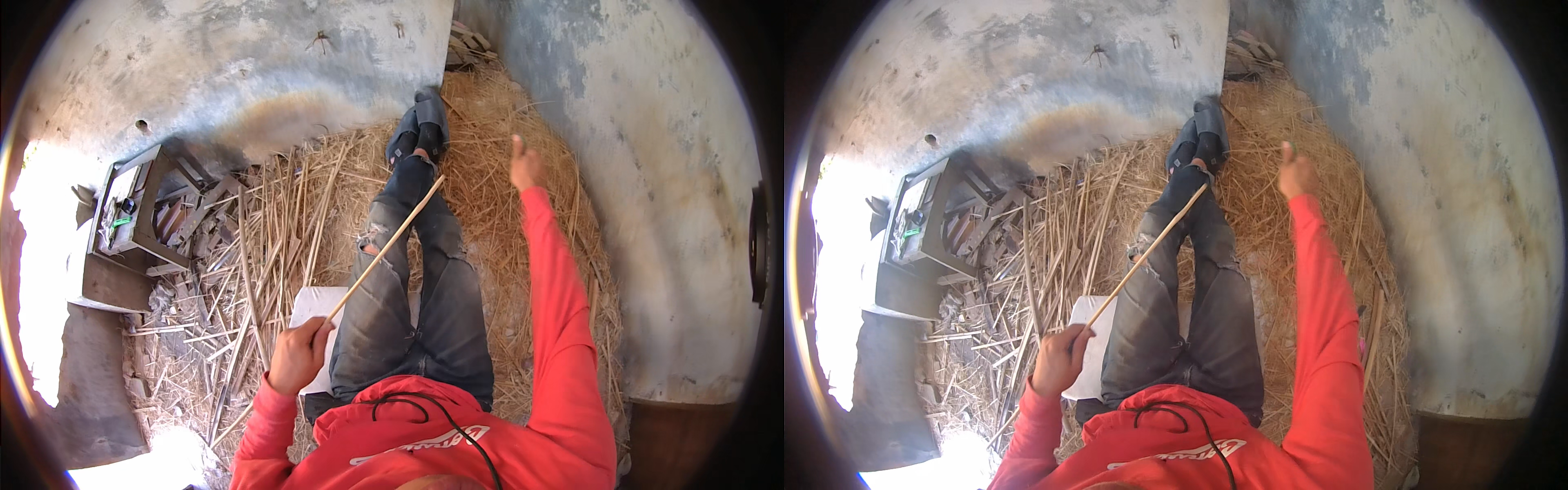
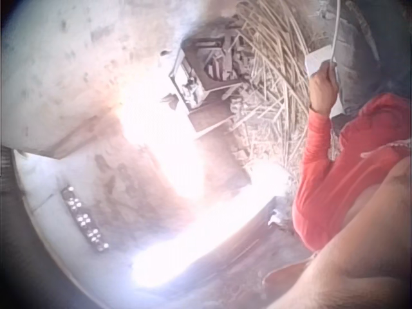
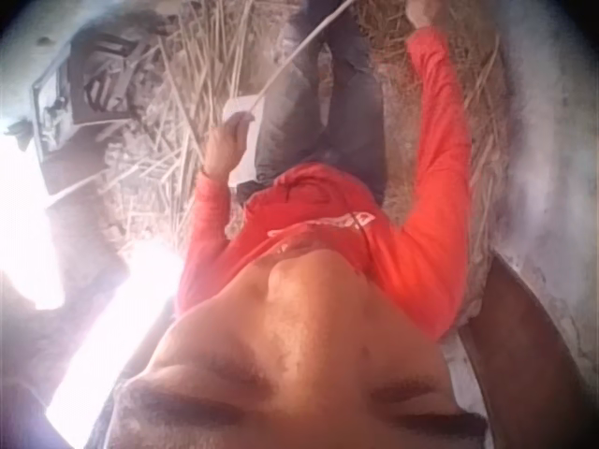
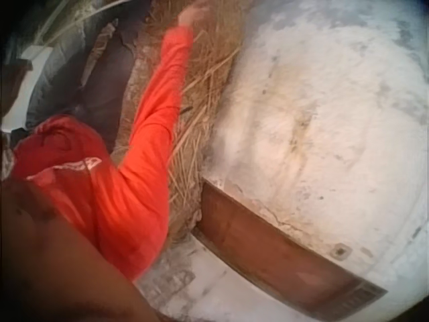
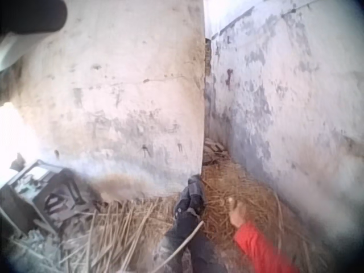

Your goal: The person strips layers from a thin bamboo stalk using a small green hand tool while sitting on a floor covered in straw.

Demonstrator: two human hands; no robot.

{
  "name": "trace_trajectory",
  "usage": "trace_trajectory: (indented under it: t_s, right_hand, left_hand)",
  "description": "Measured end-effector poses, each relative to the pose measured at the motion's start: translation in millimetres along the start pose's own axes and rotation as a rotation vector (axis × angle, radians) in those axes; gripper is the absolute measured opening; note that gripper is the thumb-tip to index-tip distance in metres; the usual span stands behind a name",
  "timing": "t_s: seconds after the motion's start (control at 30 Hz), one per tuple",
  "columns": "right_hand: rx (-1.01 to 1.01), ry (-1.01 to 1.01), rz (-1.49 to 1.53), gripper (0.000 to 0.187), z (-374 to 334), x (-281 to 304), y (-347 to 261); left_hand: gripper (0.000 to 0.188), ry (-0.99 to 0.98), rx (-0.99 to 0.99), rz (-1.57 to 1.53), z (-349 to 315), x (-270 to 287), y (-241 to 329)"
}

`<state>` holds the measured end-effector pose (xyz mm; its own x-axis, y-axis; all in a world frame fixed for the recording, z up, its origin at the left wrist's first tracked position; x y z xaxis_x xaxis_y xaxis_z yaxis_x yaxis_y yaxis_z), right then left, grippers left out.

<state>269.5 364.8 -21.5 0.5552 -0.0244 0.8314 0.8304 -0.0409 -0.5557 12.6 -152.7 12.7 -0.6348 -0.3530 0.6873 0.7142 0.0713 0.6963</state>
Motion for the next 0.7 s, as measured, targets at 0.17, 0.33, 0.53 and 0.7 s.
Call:
trace_trajectory:
  t_s: [0.17,0.33,0.53,0.7]
  right_hand:
    - [0.404,-0.097,0.347,0.070,-49.2,-18.9,-29.6]
    - [0.136,-0.783,0.845,0.041,-184.3,-37.7,-86.3]
    - [0.150,-0.982,0.983,0.024,-243.0,-50.4,-109.1]
    - [0.192,-0.914,1.042,0.037,-218.5,-20.3,-124.4]
  left_hand:
    - [0.018,0.115,0.043,-0.042,-3.9,8.4,-24.3]
    - [0.022,0.024,0.068,-0.239,32.4,-25.5,-10.9]
    - [0.025,-0.047,0.050,-0.383,50.9,-43.9,5.9]
    - [0.027,-0.021,0.038,-0.443,43.0,-35.4,-11.8]
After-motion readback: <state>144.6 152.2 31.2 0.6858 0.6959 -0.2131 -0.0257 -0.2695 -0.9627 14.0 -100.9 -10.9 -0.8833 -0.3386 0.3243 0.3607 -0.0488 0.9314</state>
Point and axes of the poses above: each hand's wrist, its own z-axis towards the middle knuckle, its own x-axis out of the back of the hand, y = z × x, the point moved 7 cm from there along z, towards the middle knuckle, and after that the axes turned 11 degrees about -x, right-handed, at the moved point
